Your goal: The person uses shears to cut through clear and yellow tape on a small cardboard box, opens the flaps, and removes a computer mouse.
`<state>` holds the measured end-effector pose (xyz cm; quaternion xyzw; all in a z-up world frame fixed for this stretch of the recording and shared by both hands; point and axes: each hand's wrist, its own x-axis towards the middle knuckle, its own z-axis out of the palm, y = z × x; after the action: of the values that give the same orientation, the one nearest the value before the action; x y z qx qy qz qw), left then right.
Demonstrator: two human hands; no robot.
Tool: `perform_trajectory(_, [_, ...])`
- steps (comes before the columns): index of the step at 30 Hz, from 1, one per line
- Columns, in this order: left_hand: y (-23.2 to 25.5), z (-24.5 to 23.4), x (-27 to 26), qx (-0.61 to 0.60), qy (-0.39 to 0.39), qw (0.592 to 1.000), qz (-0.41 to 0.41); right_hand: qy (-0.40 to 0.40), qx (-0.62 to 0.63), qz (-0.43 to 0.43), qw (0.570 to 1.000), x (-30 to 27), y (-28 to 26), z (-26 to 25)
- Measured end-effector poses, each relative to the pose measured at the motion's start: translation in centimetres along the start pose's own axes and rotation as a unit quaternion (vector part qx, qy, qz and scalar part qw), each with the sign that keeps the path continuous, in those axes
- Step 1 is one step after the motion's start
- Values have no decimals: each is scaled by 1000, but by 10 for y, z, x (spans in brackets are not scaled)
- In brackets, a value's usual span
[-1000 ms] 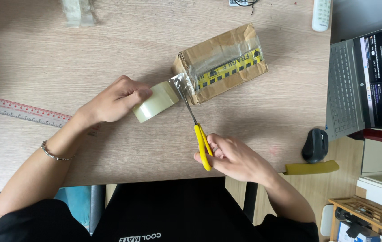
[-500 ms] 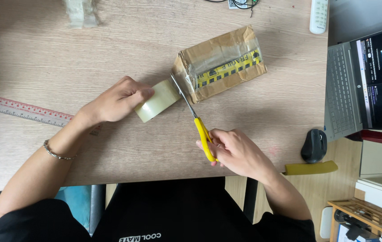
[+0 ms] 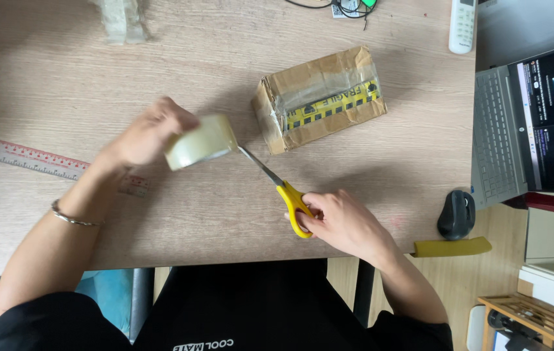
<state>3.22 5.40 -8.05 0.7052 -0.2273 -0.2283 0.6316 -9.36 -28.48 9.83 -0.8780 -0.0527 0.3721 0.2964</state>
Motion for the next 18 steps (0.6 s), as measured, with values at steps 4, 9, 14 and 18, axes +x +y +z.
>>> perform_trajectory(4, [43, -23, -9, 119, 148, 979, 69, -1, -72, 50, 996, -23, 9, -2])
perform_trajectory(9, [69, 7, -3, 577, 247, 767, 133, 42, -88, 239, 966, -93, 61, -39])
perform_trajectory(14, [57, 26, 16, 695, 218, 667, 156, 288, -22, 365, 885, -123, 100, -56])
perform_trajectory(18, [59, 48, 28, 723, 206, 644, 144, 303, -79, 238, 919, -77, 123, -61])
